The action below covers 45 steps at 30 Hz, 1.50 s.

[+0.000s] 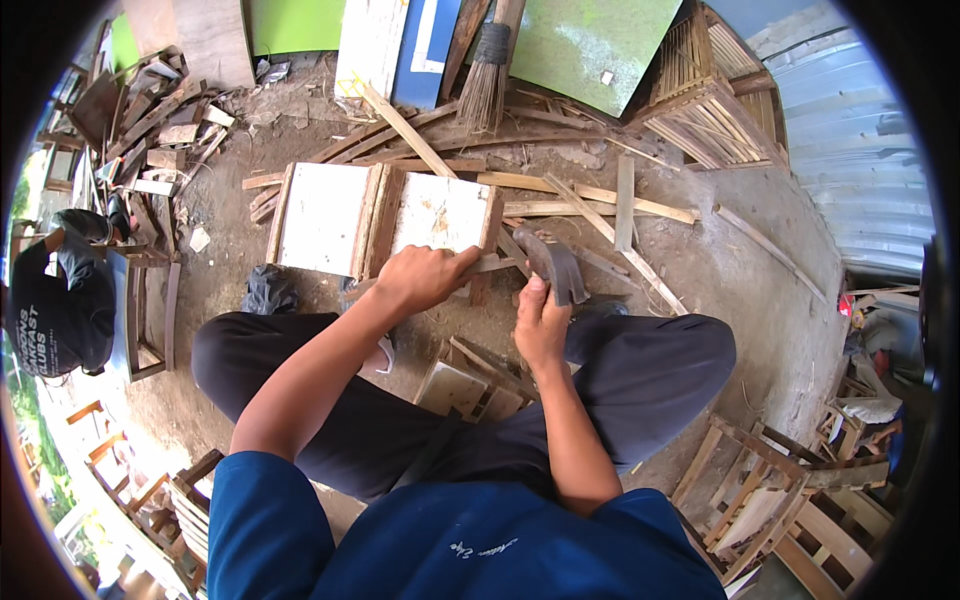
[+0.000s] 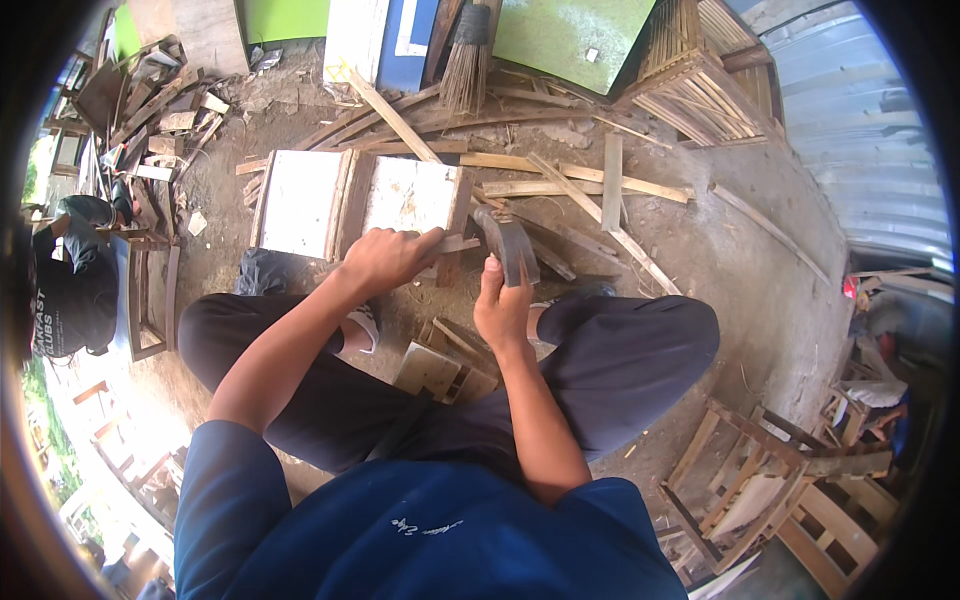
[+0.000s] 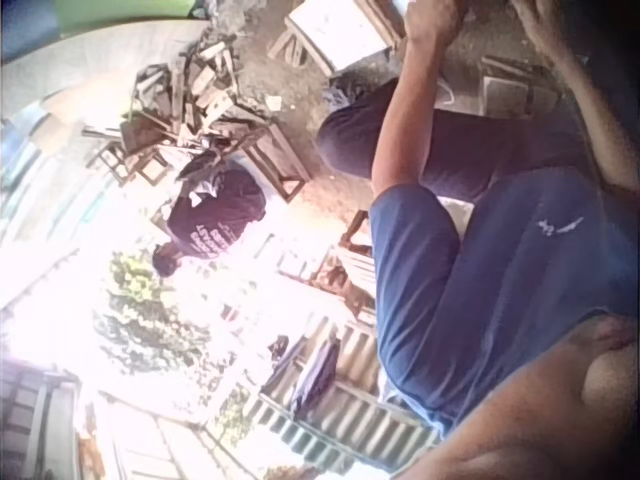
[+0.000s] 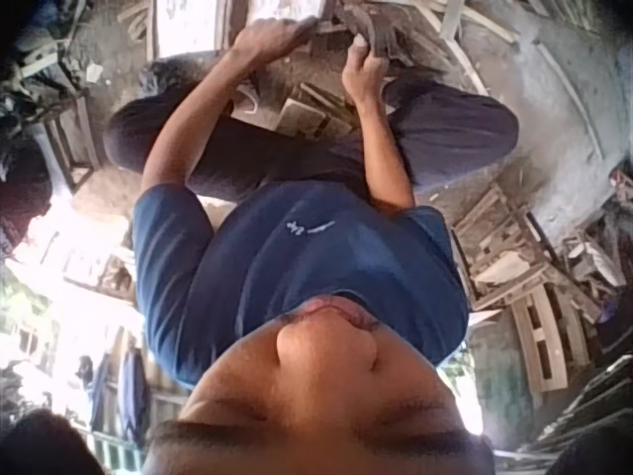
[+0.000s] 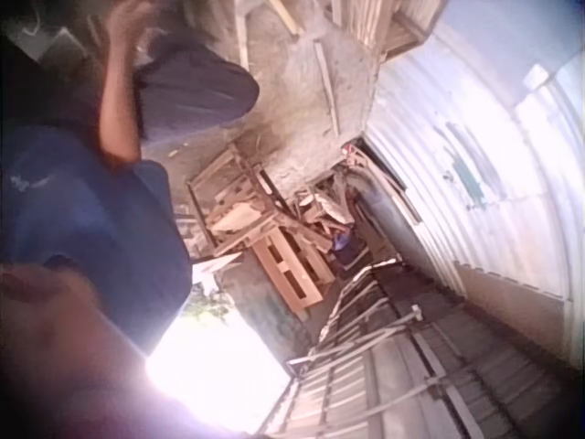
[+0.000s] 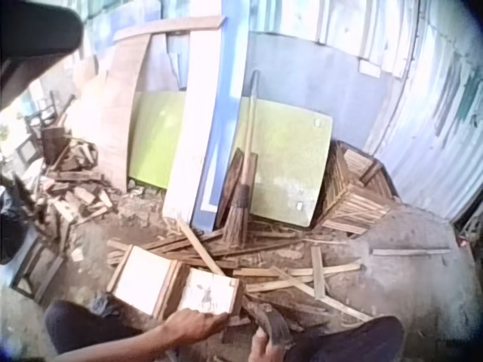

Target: The person sits on the floor and uses a hammer to repeatedly strike and break wooden planks into smaller pieces. The person handles the wood pieces by hand, repositioning them between strikes.

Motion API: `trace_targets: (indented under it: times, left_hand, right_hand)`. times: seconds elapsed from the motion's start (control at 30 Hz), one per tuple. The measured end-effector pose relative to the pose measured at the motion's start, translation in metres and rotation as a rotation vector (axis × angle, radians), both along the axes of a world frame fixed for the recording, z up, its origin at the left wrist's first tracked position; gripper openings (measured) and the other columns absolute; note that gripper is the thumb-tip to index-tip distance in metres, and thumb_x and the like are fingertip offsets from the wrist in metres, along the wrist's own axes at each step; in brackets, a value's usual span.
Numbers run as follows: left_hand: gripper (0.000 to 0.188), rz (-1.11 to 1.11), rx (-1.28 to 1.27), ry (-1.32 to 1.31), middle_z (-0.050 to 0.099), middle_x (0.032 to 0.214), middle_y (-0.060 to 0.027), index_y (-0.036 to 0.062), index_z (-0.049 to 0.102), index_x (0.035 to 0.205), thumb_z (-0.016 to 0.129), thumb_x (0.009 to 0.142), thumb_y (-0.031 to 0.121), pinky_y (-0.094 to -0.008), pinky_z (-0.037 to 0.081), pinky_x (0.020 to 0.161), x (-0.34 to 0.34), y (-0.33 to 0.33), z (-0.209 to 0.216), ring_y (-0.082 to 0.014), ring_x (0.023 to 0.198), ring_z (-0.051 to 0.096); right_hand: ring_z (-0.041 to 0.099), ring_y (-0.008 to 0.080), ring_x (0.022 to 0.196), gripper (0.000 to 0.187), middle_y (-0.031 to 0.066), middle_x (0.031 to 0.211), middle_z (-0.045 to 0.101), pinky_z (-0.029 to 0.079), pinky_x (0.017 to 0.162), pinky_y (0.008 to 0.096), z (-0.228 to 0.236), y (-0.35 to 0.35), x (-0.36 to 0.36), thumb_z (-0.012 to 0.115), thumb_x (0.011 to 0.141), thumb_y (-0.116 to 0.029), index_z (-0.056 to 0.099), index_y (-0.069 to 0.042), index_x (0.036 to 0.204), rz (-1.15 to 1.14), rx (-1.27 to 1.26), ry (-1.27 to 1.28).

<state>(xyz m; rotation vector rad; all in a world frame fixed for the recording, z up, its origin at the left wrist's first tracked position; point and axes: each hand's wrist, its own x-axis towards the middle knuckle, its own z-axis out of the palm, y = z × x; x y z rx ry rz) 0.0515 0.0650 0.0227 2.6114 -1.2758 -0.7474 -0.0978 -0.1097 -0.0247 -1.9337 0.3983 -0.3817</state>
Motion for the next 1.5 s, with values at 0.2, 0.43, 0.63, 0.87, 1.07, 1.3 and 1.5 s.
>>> trace_targets:
  times: [0.2, 0.43, 0.63, 0.87, 1.07, 1.3, 1.5]
  left_hand:
    - [0.036, 0.01, 0.024, 0.01, 0.071, 0.072, -0.0181, 0.0162, 0.05, 0.129, 0.052, 0.106, 0.044, -0.0526, 0.058, 0.063, -0.001, 0.001, -0.005, -0.0417, 0.07, 0.072]
    - [0.041, 0.013, 0.014, -0.021, 0.074, 0.078, -0.0193, 0.015, 0.052, 0.13, 0.048, 0.107, 0.049, -0.0518, 0.059, 0.066, -0.005, 0.001, -0.009, -0.0411, 0.072, 0.073]
    - [0.039, -0.002, -0.01, -0.015, 0.073, 0.075, -0.0192, 0.0153, 0.052, 0.128, 0.049, 0.107, 0.048, -0.0514, 0.058, 0.065, -0.001, -0.002, -0.007, -0.0413, 0.072, 0.073]
    - [0.043, -0.005, -0.006, 0.009, 0.072, 0.074, -0.0201, 0.0082, 0.05, 0.118, 0.05, 0.106, 0.05, -0.0516, 0.058, 0.064, 0.0, -0.001, -0.007, -0.0419, 0.072, 0.073]
    - [0.047, -0.013, 0.017, 0.005, 0.072, 0.074, -0.0195, 0.0064, 0.05, 0.116, 0.051, 0.105, 0.052, -0.0512, 0.058, 0.063, 0.003, -0.004, -0.005, -0.0417, 0.071, 0.073]
    - [0.046, -0.019, 0.009, -0.004, 0.071, 0.071, -0.0186, 0.0065, 0.049, 0.117, 0.054, 0.104, 0.051, -0.0522, 0.057, 0.062, 0.003, -0.005, -0.004, -0.0428, 0.069, 0.072]
    - [0.048, -0.018, 0.048, 0.024, 0.073, 0.075, -0.019, 0.0064, 0.049, 0.12, 0.051, 0.105, 0.052, -0.0513, 0.058, 0.065, 0.002, -0.007, -0.003, -0.0414, 0.073, 0.073]
  right_hand:
    - [0.043, 0.0065, 0.061, 0.04, -0.0014, 0.081, 0.05, 0.037, 0.052, 0.0256, 0.003, 0.003, -0.006, 0.041, 0.114, -0.032, 0.054, 0.001, 0.132, 0.02, -0.145, -0.2]
    - [0.047, 0.0105, 0.06, 0.042, 0.0036, 0.079, 0.052, 0.039, 0.052, 0.03, 0.019, 0.002, 0.001, 0.039, 0.114, -0.031, 0.06, 0.004, 0.124, -0.056, 0.274, -0.056]
    - [0.06, 0.0255, 0.074, 0.032, 0.0145, 0.093, 0.066, 0.05, 0.07, 0.0404, 0.023, 0.004, 0.001, 0.05, 0.109, -0.023, 0.063, 0.004, 0.119, 0.027, -0.274, 0.08]
    - [0.05, 0.0092, 0.065, 0.044, 0.0027, 0.081, 0.054, 0.039, 0.054, 0.0306, 0.028, 0.008, -0.001, 0.043, 0.113, -0.038, 0.059, 0.003, 0.11, -0.037, 0.091, -0.186]
    - [0.06, 0.0458, 0.087, 0.032, 0.0238, 0.101, 0.065, 0.05, 0.083, 0.0481, 0.019, -0.001, 0.005, 0.049, 0.11, -0.023, 0.059, 0.007, 0.117, 0.006, -0.062, 0.105]
    - [0.063, 0.0407, 0.092, 0.033, 0.0205, 0.101, 0.065, 0.049, 0.082, 0.0472, 0.021, 0.006, -0.004, 0.047, 0.111, -0.027, 0.061, 0.002, 0.112, -0.008, -0.093, 0.012]
    - [0.052, 0.0197, 0.063, 0.035, 0.0103, 0.077, 0.056, 0.043, 0.057, 0.0394, 0.023, -0.002, 0.0, 0.047, 0.111, -0.03, 0.053, 0.001, 0.098, -0.071, 0.297, 0.024]
